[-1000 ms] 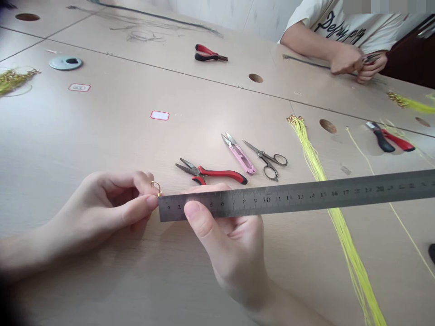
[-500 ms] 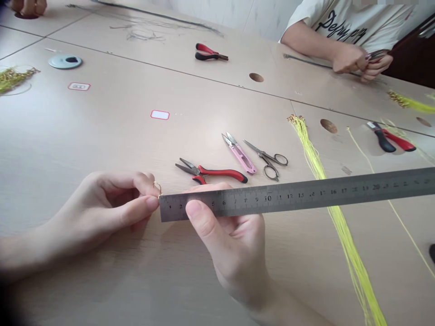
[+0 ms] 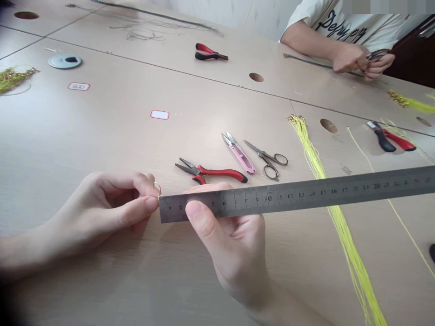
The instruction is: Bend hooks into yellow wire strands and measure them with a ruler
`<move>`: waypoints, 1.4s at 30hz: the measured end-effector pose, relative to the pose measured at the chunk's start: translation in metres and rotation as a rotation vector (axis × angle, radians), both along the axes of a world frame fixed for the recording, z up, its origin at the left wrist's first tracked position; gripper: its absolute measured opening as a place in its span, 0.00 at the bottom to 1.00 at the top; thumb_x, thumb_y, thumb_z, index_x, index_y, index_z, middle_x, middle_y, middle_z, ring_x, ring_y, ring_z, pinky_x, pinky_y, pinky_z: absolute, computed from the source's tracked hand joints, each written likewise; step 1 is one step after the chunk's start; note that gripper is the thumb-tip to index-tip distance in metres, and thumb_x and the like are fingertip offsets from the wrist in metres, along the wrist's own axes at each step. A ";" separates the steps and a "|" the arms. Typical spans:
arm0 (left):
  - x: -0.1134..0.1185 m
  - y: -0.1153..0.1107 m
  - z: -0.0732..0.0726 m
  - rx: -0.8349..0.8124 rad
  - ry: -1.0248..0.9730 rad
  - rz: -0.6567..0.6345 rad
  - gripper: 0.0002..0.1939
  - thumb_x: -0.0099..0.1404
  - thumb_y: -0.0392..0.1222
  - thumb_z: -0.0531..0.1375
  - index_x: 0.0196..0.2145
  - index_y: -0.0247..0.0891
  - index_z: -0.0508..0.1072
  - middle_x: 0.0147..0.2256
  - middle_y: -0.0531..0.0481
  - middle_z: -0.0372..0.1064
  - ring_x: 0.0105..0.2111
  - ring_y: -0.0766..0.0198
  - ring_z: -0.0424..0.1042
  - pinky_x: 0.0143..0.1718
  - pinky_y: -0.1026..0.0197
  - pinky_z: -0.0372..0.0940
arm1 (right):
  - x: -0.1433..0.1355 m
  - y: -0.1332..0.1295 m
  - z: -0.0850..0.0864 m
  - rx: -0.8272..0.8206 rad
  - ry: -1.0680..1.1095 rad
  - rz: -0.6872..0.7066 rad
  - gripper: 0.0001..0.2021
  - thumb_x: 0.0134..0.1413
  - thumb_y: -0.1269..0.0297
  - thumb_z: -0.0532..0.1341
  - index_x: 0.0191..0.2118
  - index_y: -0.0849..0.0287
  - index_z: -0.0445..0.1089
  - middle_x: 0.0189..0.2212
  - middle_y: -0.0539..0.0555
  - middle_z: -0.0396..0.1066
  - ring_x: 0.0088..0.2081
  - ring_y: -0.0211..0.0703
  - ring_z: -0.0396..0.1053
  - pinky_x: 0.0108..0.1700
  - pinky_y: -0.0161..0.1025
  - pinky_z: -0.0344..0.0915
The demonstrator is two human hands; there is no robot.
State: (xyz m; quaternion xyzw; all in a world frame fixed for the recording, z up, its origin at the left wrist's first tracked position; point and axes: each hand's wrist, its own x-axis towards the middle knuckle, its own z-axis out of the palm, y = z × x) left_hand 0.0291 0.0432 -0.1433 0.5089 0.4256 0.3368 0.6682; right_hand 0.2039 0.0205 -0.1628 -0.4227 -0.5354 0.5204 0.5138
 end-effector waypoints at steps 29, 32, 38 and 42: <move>-0.001 0.000 -0.002 0.000 -0.011 -0.003 0.09 0.57 0.36 0.59 0.20 0.37 0.71 0.17 0.58 0.57 0.18 0.76 0.56 0.18 0.76 0.55 | 0.001 0.001 0.002 -0.003 -0.011 0.020 0.05 0.57 0.63 0.57 0.34 0.52 0.71 0.26 0.51 0.66 0.31 0.44 0.65 0.37 0.48 0.66; -0.001 0.001 -0.002 -0.002 -0.011 -0.005 0.09 0.58 0.37 0.59 0.20 0.37 0.72 0.17 0.58 0.57 0.19 0.75 0.57 0.19 0.76 0.56 | 0.001 0.000 0.003 -0.018 -0.005 0.018 0.05 0.56 0.63 0.57 0.33 0.51 0.70 0.25 0.51 0.64 0.29 0.44 0.65 0.36 0.48 0.66; 0.000 0.002 -0.001 -0.027 -0.041 -0.002 0.10 0.57 0.35 0.59 0.19 0.37 0.71 0.16 0.58 0.57 0.18 0.76 0.56 0.18 0.77 0.55 | 0.001 -0.001 0.003 -0.021 -0.013 0.024 0.05 0.57 0.63 0.57 0.34 0.51 0.71 0.26 0.51 0.66 0.31 0.44 0.66 0.38 0.48 0.66; 0.001 0.002 -0.001 -0.040 -0.048 -0.002 0.10 0.57 0.35 0.59 0.19 0.37 0.71 0.16 0.58 0.56 0.18 0.76 0.56 0.18 0.77 0.54 | 0.001 0.000 0.003 -0.023 -0.022 0.023 0.06 0.57 0.63 0.57 0.34 0.50 0.71 0.27 0.51 0.66 0.32 0.44 0.66 0.38 0.49 0.66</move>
